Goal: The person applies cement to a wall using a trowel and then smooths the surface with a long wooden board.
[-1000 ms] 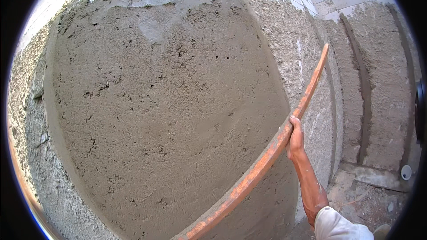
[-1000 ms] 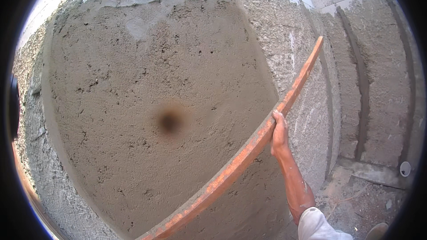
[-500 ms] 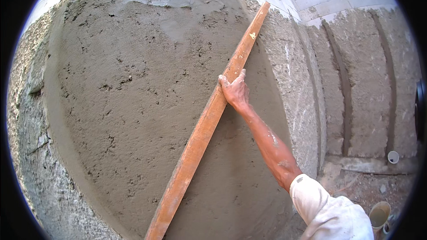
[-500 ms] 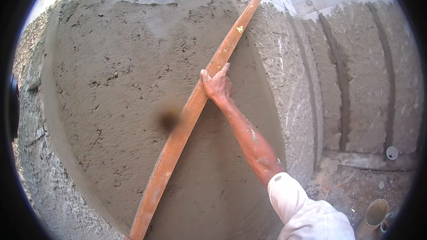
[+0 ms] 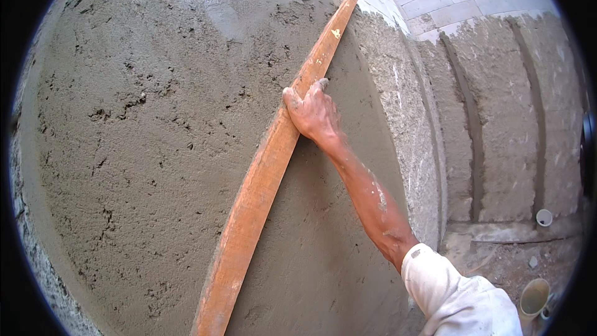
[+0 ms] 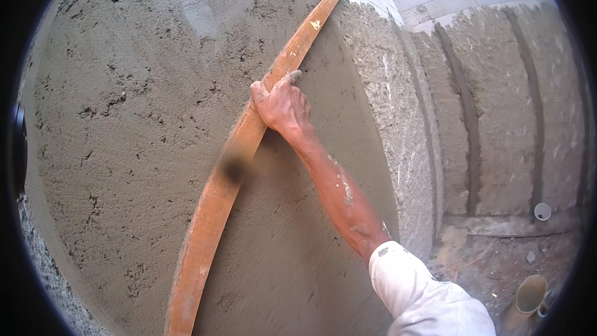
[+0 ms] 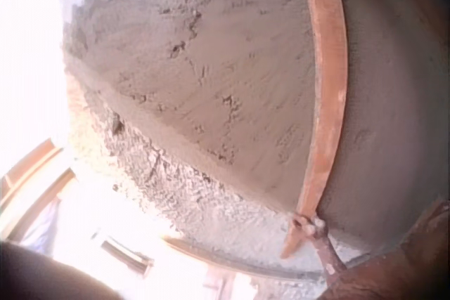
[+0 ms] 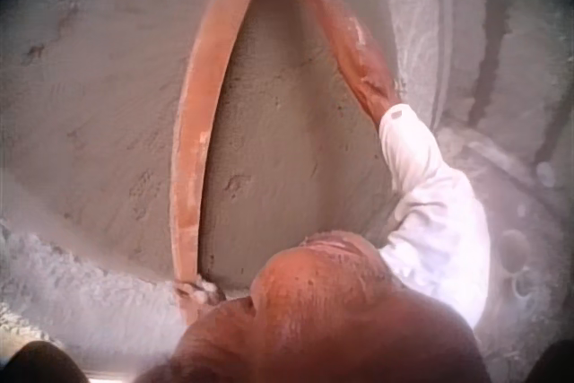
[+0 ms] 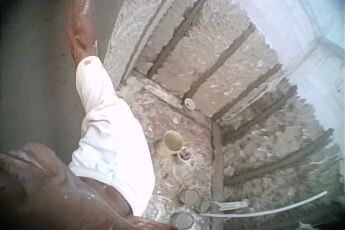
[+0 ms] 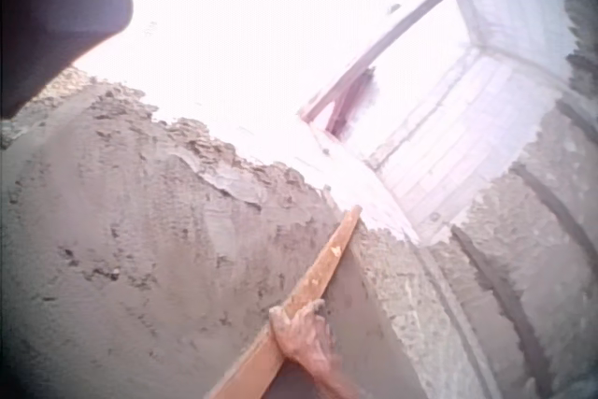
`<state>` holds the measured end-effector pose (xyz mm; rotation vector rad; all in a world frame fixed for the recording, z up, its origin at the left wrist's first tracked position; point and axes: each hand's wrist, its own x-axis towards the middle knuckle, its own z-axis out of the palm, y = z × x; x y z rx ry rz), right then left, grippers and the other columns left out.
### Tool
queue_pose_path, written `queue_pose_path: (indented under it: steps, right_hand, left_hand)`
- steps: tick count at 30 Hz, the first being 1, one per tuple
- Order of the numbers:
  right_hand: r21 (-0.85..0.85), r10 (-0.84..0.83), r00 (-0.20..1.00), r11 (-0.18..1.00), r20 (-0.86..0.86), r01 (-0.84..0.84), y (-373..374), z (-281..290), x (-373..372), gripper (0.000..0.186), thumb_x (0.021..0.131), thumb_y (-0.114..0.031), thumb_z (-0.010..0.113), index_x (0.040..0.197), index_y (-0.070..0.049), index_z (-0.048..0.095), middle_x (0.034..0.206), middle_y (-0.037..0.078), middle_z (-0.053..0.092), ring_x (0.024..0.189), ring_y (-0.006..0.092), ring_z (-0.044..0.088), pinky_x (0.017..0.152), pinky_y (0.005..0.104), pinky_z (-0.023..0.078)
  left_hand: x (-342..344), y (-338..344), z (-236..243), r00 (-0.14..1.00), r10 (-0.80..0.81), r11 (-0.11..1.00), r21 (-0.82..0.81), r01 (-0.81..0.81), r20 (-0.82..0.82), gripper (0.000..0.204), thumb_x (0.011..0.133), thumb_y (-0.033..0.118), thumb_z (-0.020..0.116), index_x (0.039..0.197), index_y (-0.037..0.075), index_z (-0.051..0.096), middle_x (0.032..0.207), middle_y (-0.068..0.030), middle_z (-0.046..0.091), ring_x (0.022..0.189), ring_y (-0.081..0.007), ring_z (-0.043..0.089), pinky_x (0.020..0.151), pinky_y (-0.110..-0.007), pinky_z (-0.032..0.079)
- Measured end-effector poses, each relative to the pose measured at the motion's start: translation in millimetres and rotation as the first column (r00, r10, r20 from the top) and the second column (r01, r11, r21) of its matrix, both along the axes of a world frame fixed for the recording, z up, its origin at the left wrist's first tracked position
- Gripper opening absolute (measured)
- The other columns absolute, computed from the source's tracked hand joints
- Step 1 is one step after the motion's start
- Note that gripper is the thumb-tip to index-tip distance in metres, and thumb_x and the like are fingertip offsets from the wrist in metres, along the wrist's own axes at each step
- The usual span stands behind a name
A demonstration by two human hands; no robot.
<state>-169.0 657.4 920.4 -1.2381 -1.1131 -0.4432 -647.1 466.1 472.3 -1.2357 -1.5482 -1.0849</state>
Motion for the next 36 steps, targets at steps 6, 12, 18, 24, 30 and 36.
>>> queue_pose_path:
  steps: [6, 12, 18, 24, 30, 36]
  right_hand:
    - [-0.015, -0.045, 0.998, 0.999, 0.040, 0.046, 27, 165, 65, 0.078, 0.087, -0.059, 0.053, 0.133, 0.004, 0.064, 0.142, 0.028, 0.056, 0.132, 0.0405, 0.056, 0.110, 0.0466, 0.046]
    - [-0.049, -0.037, 0.999, 0.998, -0.004, 0.037, 16, 150, 52, 0.089, 0.086, -0.060, 0.053, 0.143, 0.009, 0.052, 0.144, 0.029, 0.055, 0.133, 0.0404, 0.055, 0.111, 0.0454, 0.044]
    - [-0.135, -0.033, 0.999, 0.990, 0.010, 0.034, -5, 22, 10, 0.113, 0.087, -0.059, 0.056, 0.146, 0.029, 0.016, 0.126, 0.039, 0.062, 0.122, 0.0466, 0.061, 0.105, 0.0489, 0.048]
    - [-0.163, 0.000, 0.999, 0.987, 0.051, 0.008, -23, -103, -21, 0.110, 0.091, -0.057, 0.060, 0.144, 0.030, 0.018, 0.106, 0.042, 0.066, 0.106, 0.0533, 0.066, 0.095, 0.0535, 0.052]
    - [-0.252, 0.129, 0.992, 0.960, 0.009, -0.122, -22, -106, -34, 0.100, 0.090, -0.054, 0.063, 0.135, 0.030, 0.034, 0.100, 0.041, 0.067, 0.102, 0.0540, 0.067, 0.094, 0.0545, 0.052]
    - [0.085, -0.076, 0.994, 0.994, 0.081, 0.069, 8, 51, 23, 0.075, 0.086, -0.056, 0.063, 0.112, 0.014, 0.065, 0.101, 0.037, 0.069, 0.097, 0.0492, 0.070, 0.094, 0.0498, 0.054]
  left_hand:
    - [67, 42, 126, 0.996, -0.083, 0.992, 0.098, 0.084, -0.016, 0.072, 0.102, 0.049, 0.056, 0.151, -0.003, 0.046, 0.127, -0.0291, 0.058, 0.112, -0.0456, 0.055, 0.100, -0.053, 0.042]
    - [57, 23, 92, 1.000, -0.010, 1.000, 0.019, 0.011, -0.009, 0.072, 0.104, 0.051, 0.051, 0.152, -0.002, 0.045, 0.131, -0.0261, 0.057, 0.117, -0.0445, 0.053, 0.104, -0.053, 0.040]
    - [34, -8, -13, 0.977, 0.180, 0.937, -0.281, -0.206, -0.116, 0.070, 0.094, 0.035, 0.064, 0.150, -0.002, 0.046, 0.110, -0.0274, 0.067, 0.083, -0.0440, 0.066, 0.071, -0.054, 0.053]
    - [33, -31, -97, 0.973, 0.184, 0.911, -0.348, -0.221, -0.137, 0.064, 0.094, 0.033, 0.064, 0.143, -0.006, 0.052, 0.107, -0.0258, 0.068, 0.084, -0.0388, 0.067, 0.071, -0.048, 0.054]
    - [9, -41, -112, 0.983, 0.140, 0.877, -0.446, -0.179, -0.120, 0.065, 0.097, 0.035, 0.062, 0.143, -0.009, 0.049, 0.111, -0.0289, 0.065, 0.084, -0.0412, 0.066, 0.067, -0.049, 0.053]
    - [69, 17, 1, 0.997, -0.042, 0.987, -0.153, 0.051, 0.062, 0.071, 0.102, 0.043, 0.058, 0.152, -0.004, 0.042, 0.117, -0.0298, 0.059, 0.100, -0.0445, 0.060, 0.087, -0.054, 0.050]
